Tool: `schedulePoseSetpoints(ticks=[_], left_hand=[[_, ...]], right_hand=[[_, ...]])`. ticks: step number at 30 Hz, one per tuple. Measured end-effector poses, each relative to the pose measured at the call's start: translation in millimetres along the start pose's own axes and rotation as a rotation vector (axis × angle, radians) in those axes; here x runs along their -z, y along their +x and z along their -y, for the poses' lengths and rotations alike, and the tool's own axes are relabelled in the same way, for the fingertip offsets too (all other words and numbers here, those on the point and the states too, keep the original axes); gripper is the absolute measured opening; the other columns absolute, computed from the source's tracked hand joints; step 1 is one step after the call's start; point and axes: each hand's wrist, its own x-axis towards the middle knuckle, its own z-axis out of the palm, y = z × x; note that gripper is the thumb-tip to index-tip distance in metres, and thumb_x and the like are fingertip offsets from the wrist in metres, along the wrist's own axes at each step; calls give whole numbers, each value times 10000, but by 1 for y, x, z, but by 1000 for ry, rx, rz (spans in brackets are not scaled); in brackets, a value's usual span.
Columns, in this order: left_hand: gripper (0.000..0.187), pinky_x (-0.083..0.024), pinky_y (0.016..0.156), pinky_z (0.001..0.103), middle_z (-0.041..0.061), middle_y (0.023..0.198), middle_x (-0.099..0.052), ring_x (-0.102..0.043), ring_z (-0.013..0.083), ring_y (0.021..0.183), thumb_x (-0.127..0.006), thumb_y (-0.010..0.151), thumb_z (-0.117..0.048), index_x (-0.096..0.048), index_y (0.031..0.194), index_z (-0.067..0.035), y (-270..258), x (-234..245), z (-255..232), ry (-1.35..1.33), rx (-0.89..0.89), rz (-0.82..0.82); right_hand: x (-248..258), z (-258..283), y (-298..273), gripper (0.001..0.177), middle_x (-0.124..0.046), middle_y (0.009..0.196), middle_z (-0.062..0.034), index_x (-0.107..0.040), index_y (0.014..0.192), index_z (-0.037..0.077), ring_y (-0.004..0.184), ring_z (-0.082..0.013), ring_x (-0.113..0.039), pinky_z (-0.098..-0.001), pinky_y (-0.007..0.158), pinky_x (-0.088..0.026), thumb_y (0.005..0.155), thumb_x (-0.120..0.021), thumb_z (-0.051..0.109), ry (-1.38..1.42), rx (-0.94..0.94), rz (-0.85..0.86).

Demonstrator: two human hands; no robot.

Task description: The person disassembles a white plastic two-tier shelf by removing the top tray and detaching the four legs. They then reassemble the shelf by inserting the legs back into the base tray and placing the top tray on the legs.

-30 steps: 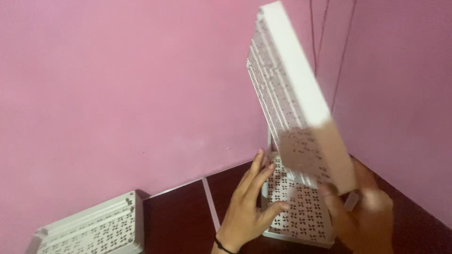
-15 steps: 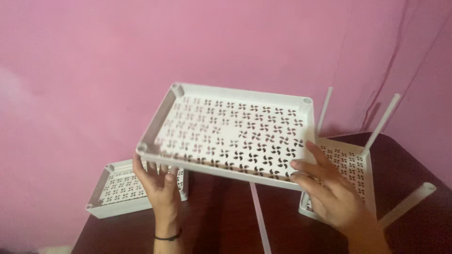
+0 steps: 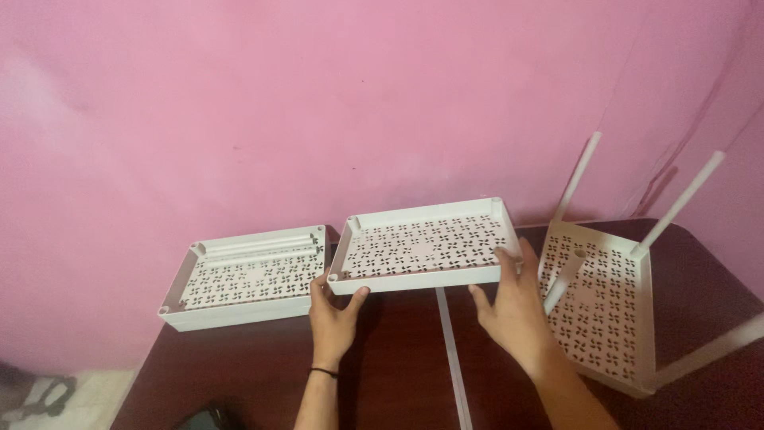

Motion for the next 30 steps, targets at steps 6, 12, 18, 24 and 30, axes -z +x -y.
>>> schedulePoseSetpoints(ticks=[6, 12, 18, 24, 30], left_hand=[[741, -561, 951, 386, 203, 1205, -733, -722, 278, 1128, -898, 728, -253, -578, 1343, 12, -11, -8, 17, 157, 89, -74], [777, -588, 898, 413, 241, 1129, -736, -733, 333, 1060, -930, 681, -319, -624, 1304, 29, -14, -10, 23, 406, 157, -51], [735, -584, 911, 434, 208, 1154, -745, -713, 355, 1081, -932, 650, -351, -682, 1253, -13, -17, -15, 25, 515, 155, -101], [592, -630, 706, 417, 151, 1311, -706, -767, 319, 902, -849, 692, -560, -787, 1063, -103, -19, -17, 24, 816, -53, -150], [740, -621, 522, 377, 122, 991, -787, -777, 277, 668, -727, 780, -749, -795, 1052, -64, -19, -14, 28, 1076, -88, -167]], right_hand=[[-43, -15, -3, 672, -196, 1561, -288, -564, 1344, 7, 1383, -499, -408, -502, 1158, -426, 782, -846, 246, 164, -270, 233], [-99, -43, -19, 544, -199, 1544, -291, -579, 1283, 7, 1448, -495, -290, -511, 1144, -351, 829, -813, 193, 178, -248, 218], [-117, -59, -26, 480, -257, 1543, -243, -571, 1309, 25, 1366, -473, -441, -503, 1114, -440, 876, -731, 156, 228, -188, 142], [-112, -60, -23, 411, -232, 1577, -197, -544, 1307, 28, 1295, -420, -542, -469, 1093, -480, 928, -662, 134, 234, -222, 255], [-114, -64, -25, 291, -333, 1563, -169, -596, 1219, 39, 1360, -400, -518, -463, 1101, -488, 945, -638, 129, 277, -147, 229]])
